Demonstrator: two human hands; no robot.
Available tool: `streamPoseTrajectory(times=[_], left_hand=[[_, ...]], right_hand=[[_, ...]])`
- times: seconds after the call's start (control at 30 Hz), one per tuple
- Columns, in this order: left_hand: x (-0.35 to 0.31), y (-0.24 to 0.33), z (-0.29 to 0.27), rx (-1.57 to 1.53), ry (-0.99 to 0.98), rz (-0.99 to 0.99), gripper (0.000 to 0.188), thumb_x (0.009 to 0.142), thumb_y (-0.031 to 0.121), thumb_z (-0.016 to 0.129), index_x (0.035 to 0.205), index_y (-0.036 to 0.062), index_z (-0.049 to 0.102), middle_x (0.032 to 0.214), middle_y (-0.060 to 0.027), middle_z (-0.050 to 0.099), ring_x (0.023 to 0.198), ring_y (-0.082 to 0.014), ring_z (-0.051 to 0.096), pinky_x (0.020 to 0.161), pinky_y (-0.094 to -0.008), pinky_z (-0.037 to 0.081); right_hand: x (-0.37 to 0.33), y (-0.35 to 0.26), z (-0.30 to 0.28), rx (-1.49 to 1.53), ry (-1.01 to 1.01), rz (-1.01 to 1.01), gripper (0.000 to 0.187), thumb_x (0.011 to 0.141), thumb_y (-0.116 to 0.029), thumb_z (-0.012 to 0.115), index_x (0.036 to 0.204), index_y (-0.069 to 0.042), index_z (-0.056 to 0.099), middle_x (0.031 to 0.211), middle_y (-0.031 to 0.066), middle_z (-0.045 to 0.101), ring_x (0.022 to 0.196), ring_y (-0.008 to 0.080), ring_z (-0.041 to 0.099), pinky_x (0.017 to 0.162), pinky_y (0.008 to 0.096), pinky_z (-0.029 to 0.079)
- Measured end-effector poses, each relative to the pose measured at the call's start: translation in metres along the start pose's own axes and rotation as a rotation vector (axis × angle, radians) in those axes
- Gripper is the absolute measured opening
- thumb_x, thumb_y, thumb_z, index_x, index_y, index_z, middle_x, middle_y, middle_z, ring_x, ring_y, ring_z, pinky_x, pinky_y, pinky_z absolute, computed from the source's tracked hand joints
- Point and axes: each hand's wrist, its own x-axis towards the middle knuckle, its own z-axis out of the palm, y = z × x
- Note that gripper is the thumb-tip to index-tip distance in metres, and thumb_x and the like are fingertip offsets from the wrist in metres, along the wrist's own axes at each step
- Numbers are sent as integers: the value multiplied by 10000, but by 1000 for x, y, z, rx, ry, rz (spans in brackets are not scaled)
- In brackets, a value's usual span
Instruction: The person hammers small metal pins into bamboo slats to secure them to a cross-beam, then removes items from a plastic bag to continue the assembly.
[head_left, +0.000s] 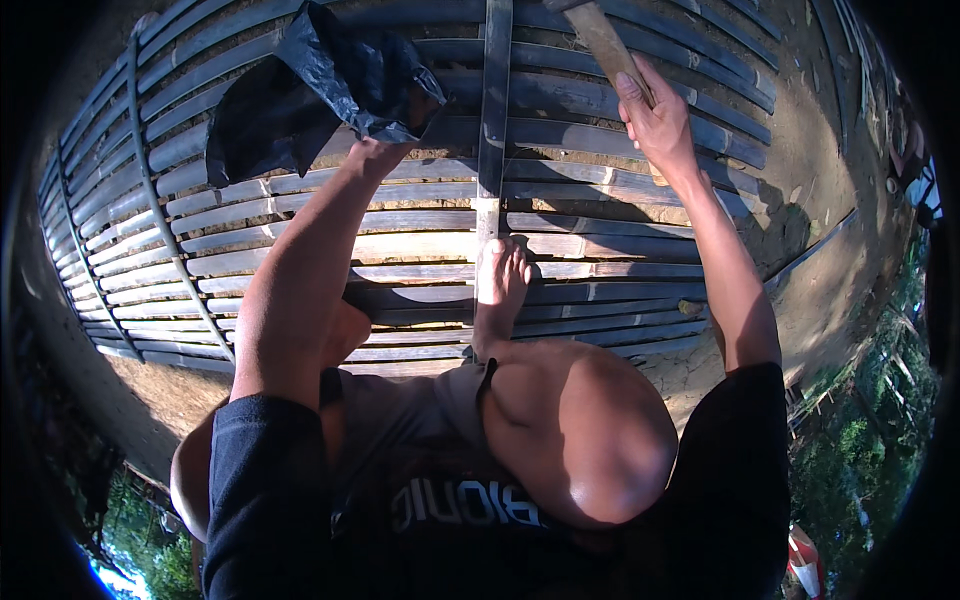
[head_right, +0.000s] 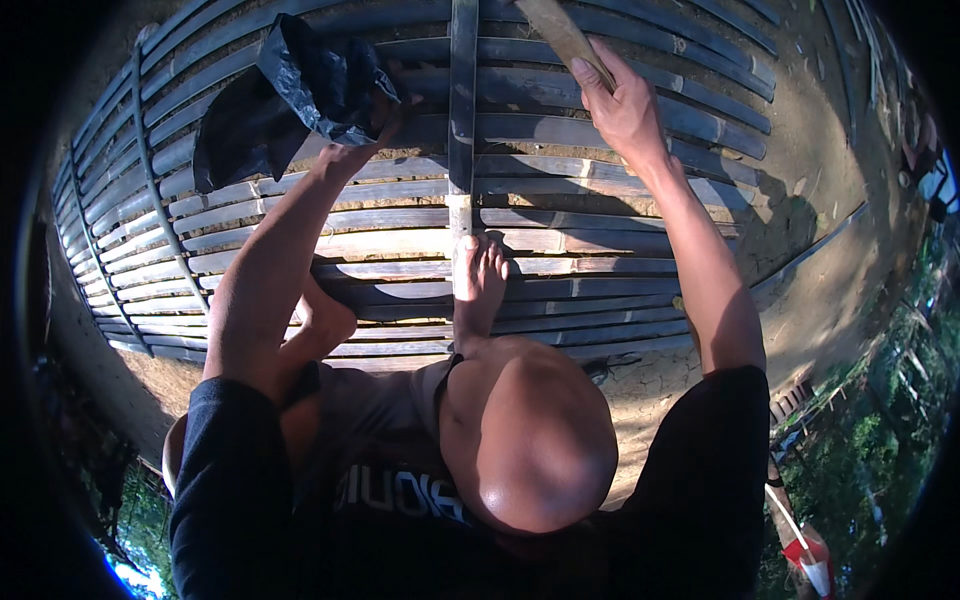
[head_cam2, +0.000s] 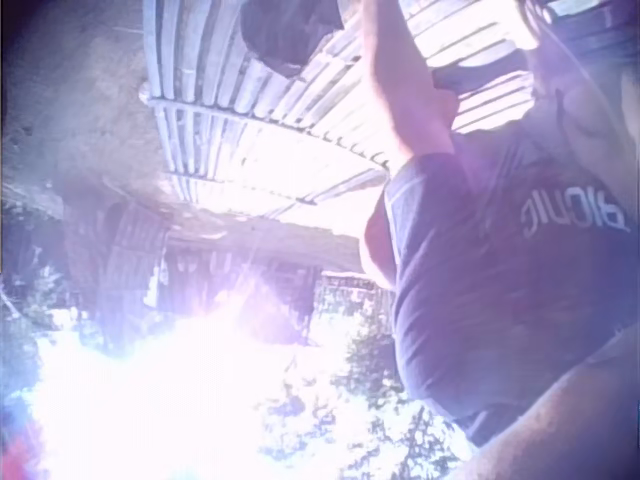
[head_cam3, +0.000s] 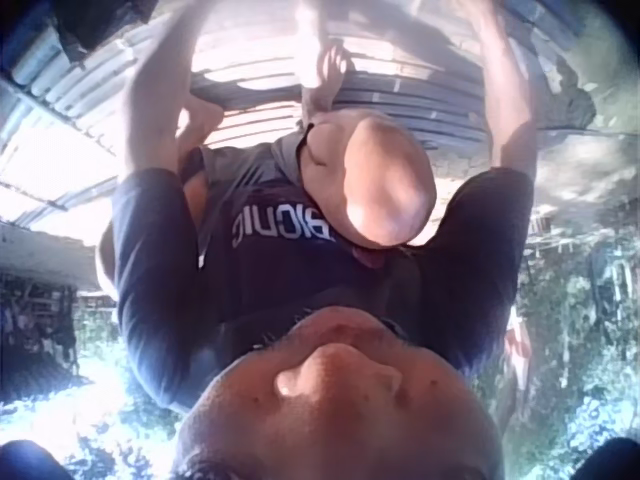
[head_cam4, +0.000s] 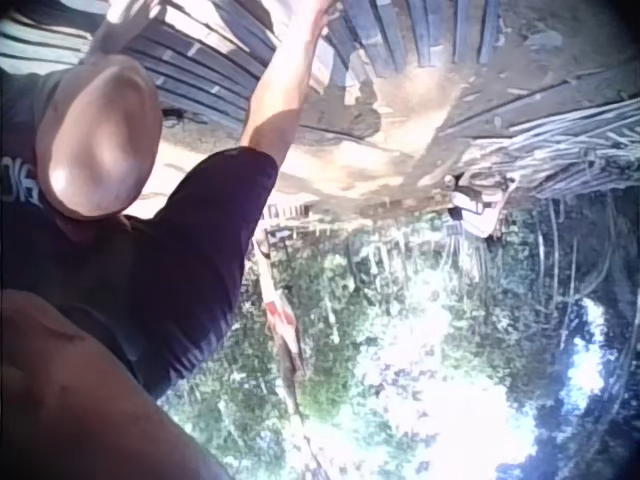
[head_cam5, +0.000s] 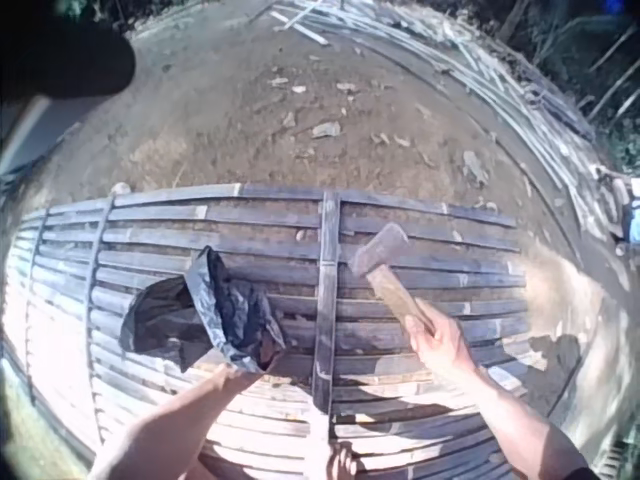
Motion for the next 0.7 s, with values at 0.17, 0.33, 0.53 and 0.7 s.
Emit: streamPoseTrajectory(times=[0.17,0.33,0.53,0.7], left_hand=[[2,8,6,-29,0,2,454,983,225,557,1410,86,490,1377,-188,540,1302,-292,498,1125,-462,381],[0,-2,-1,-19,-9,-21,457,980,235,556,1408,86,492,1379,-188,538,1305,-298,494,1127,-464,377],[-4,3,-1,-29,-20,-28,462,976,247,555,1405,87,495,1382,-187,536,1309,-304,489,1129,-468,373],[7,1,0,-36,-7,-32,466,973,257,553,1403,87,497,1384,-187,534,1313,-309,485,1131,-471,370]], right_hand=[[4,57,-2,-358,37,-374,492,1018,-423,540,1365,-75,565,863,78,656,764,192,640,663,327,512],[-10,23,3,-88,0,-30,561,1000,-498,517,1402,-108,541,1146,179,668,1060,351,639,895,449,505],[-8,29,-10,-299,-120,-46,571,998,-498,527,1410,-102,531,1159,206,693,1042,388,684,889,442,532],[-24,40,11,-306,-22,18,611,992,-509,534,1388,-44,537,1161,236,681,1077,397,669,905,452,529]])
